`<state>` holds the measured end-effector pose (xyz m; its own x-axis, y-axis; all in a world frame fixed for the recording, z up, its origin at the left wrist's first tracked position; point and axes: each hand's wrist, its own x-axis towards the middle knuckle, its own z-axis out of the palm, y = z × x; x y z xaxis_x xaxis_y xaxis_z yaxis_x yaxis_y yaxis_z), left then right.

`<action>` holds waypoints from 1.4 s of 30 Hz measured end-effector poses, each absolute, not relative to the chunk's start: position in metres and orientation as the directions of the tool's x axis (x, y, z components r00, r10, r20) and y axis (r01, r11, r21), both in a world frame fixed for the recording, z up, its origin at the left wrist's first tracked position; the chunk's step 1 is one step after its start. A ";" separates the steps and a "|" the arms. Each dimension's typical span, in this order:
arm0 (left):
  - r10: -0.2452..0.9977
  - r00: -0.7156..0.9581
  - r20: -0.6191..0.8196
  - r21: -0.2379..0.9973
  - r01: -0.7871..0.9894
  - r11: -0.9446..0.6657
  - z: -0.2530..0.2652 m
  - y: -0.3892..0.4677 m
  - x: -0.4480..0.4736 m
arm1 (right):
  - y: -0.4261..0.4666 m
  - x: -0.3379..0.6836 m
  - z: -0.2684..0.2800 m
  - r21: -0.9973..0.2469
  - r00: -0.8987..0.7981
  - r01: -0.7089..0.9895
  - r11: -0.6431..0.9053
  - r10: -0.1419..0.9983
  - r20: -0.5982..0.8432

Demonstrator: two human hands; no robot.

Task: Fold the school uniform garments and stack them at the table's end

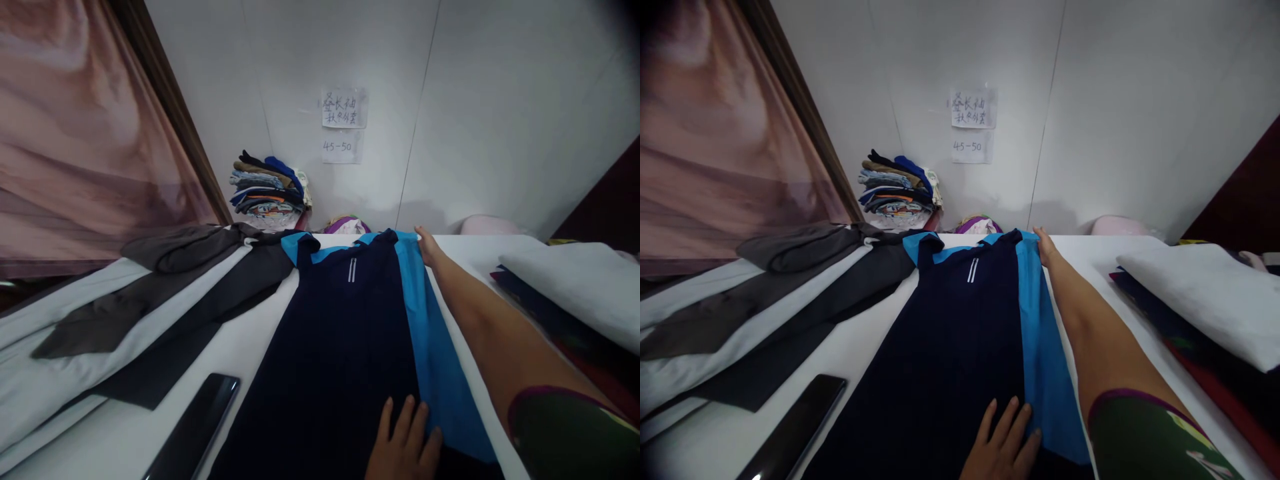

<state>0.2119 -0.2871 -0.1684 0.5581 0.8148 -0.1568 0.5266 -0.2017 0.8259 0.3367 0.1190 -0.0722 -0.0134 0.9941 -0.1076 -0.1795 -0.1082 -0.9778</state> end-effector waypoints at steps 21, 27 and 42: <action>0.990 -0.016 0.143 0.577 0.813 -0.070 -0.068 -0.147 0.164 | 0.042 0.360 -0.074 -0.989 -0.141 -0.024 -0.145 0.980 -0.141; 0.978 -0.168 -0.123 0.506 0.837 0.207 -0.081 -0.062 0.160 | 0.055 0.351 -0.063 -0.989 -0.081 -0.062 -0.133 0.988 -0.128; 0.938 -0.327 -0.114 0.413 0.843 0.344 -0.107 -0.064 0.129 | 0.056 0.347 -0.108 -0.958 0.088 0.185 -0.218 0.975 -0.205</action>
